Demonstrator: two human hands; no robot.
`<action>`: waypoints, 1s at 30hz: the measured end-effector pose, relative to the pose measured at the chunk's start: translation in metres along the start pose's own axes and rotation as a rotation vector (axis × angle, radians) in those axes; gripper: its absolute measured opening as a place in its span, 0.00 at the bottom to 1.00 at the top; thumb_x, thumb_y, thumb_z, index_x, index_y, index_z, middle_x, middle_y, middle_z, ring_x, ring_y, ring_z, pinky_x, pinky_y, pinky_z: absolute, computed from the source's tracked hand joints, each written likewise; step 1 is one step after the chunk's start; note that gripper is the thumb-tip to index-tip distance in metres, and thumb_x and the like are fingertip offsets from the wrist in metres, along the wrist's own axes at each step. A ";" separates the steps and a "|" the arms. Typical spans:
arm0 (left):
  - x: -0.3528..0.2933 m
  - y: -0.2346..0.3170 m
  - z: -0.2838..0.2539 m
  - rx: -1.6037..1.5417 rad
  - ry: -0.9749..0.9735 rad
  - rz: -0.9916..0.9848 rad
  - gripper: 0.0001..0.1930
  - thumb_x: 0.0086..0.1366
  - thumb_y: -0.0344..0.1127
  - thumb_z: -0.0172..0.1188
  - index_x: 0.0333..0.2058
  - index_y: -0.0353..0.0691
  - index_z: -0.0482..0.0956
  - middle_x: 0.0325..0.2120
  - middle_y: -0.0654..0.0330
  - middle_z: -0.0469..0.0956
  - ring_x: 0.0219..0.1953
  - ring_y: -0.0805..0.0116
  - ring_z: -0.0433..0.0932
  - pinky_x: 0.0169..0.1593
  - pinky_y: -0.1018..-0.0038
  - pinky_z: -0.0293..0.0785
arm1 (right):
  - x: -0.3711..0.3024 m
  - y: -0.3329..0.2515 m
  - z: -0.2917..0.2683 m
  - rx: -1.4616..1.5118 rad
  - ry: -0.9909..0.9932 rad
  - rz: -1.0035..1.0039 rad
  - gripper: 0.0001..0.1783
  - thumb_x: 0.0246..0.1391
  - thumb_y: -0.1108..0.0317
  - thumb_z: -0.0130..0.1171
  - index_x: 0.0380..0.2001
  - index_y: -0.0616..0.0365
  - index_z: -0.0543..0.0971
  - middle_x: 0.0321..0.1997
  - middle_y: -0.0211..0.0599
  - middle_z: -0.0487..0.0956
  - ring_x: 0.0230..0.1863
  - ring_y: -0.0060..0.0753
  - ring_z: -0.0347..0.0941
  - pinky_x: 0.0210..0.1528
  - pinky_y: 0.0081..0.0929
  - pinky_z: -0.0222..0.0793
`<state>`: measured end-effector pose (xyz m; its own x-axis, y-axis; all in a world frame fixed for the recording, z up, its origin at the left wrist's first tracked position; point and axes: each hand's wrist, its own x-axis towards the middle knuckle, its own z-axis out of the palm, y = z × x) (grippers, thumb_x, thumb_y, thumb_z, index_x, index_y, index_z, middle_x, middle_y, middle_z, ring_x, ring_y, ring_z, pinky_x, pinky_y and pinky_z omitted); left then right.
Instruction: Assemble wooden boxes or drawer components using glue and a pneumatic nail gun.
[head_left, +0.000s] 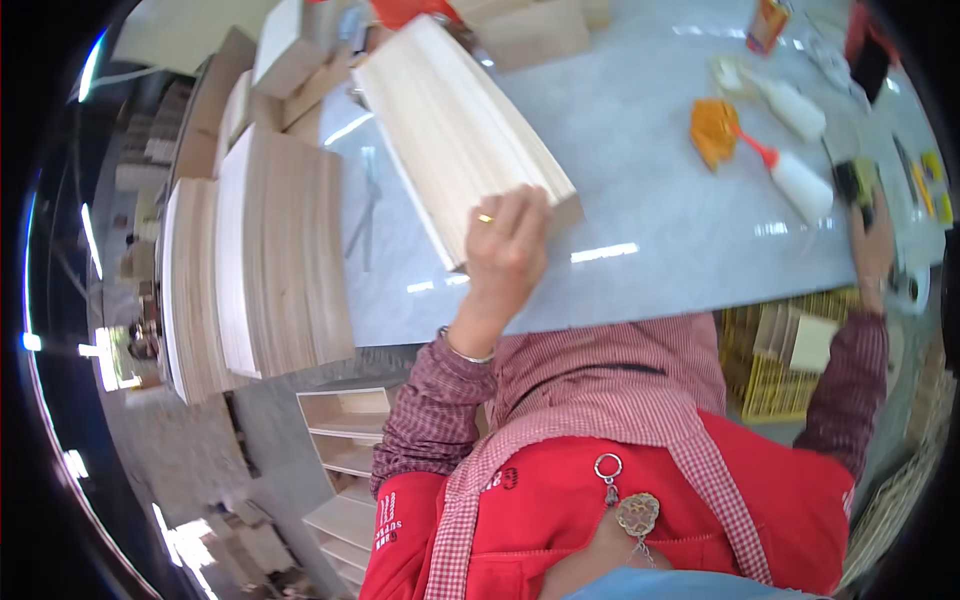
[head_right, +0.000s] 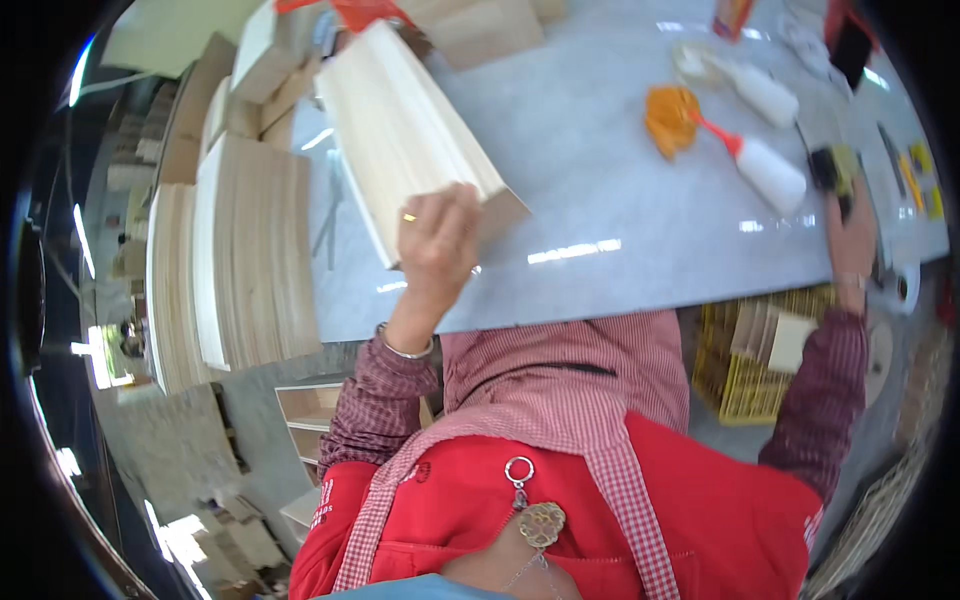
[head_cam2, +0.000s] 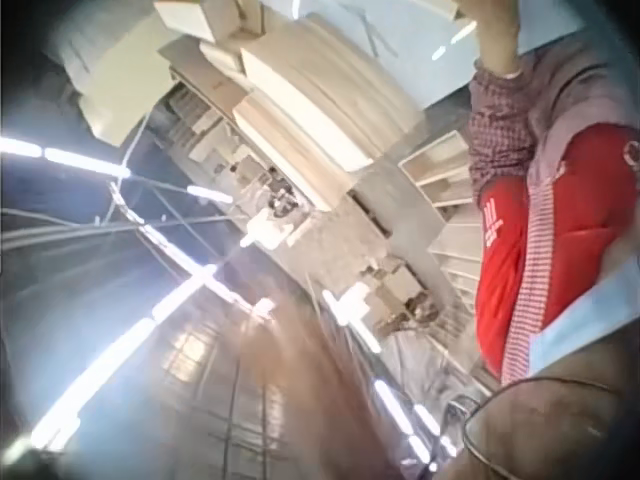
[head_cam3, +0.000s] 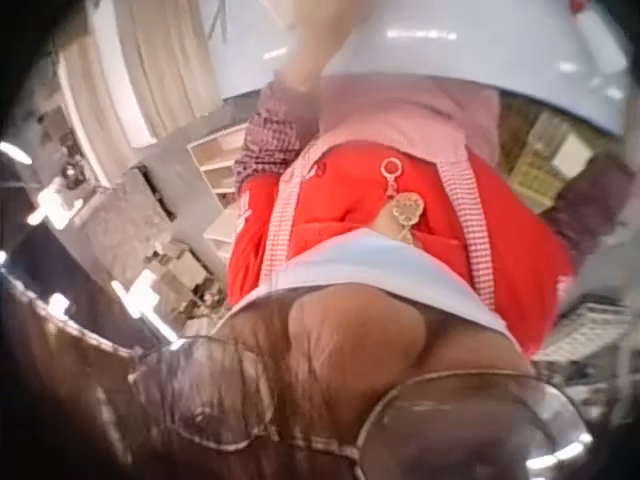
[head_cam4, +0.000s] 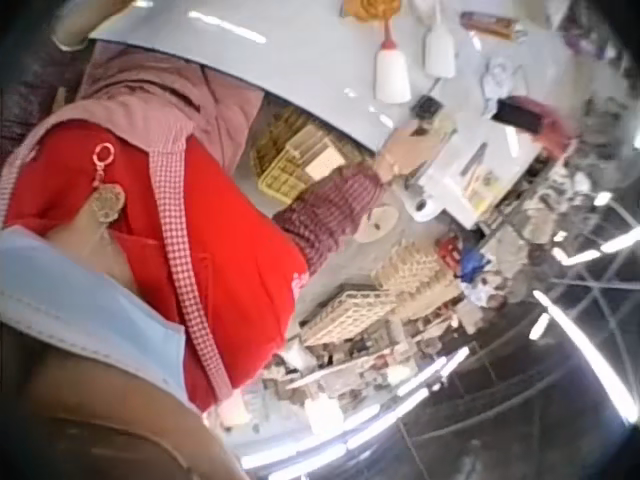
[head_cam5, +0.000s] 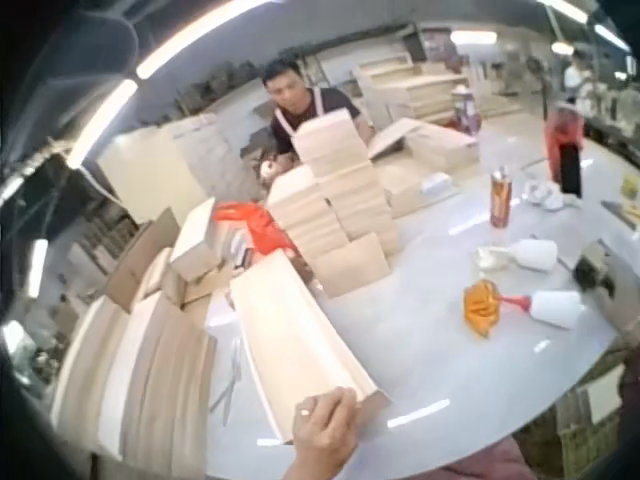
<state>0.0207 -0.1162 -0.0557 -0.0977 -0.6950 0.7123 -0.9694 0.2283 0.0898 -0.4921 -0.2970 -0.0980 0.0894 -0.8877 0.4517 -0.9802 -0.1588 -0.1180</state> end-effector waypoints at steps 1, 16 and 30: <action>0.003 0.001 -0.001 0.017 0.039 -0.005 0.12 0.50 0.23 0.57 0.36 0.35 0.76 0.34 0.61 0.74 0.28 0.67 0.69 0.35 0.76 0.66 | -0.013 0.060 0.010 -0.088 -0.071 0.056 0.33 0.53 0.61 0.54 0.61 0.59 0.61 0.52 0.49 0.74 0.51 0.51 0.71 0.53 0.34 0.66; -0.006 0.000 0.000 -0.050 -0.048 -0.056 0.12 0.52 0.25 0.58 0.38 0.38 0.76 0.36 0.63 0.75 0.31 0.66 0.71 0.37 0.73 0.67 | 0.019 0.117 0.034 -0.083 -0.332 0.188 0.24 0.47 0.62 0.55 0.47 0.62 0.70 0.34 0.52 0.77 0.33 0.54 0.74 0.36 0.42 0.71; -0.007 0.000 0.012 -0.004 0.096 0.010 0.08 0.51 0.27 0.59 0.32 0.38 0.75 0.29 0.63 0.70 0.28 0.68 0.66 0.34 0.76 0.64 | 0.013 -0.295 -0.184 0.989 -0.989 0.223 0.10 0.48 0.67 0.57 0.24 0.61 0.69 0.14 0.28 0.69 0.10 0.17 0.62 0.12 0.13 0.59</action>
<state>0.0188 -0.1195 -0.0695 -0.0852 -0.6244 0.7765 -0.9677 0.2374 0.0848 -0.2337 -0.1822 0.1051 0.4411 -0.8004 -0.4060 -0.5003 0.1562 -0.8516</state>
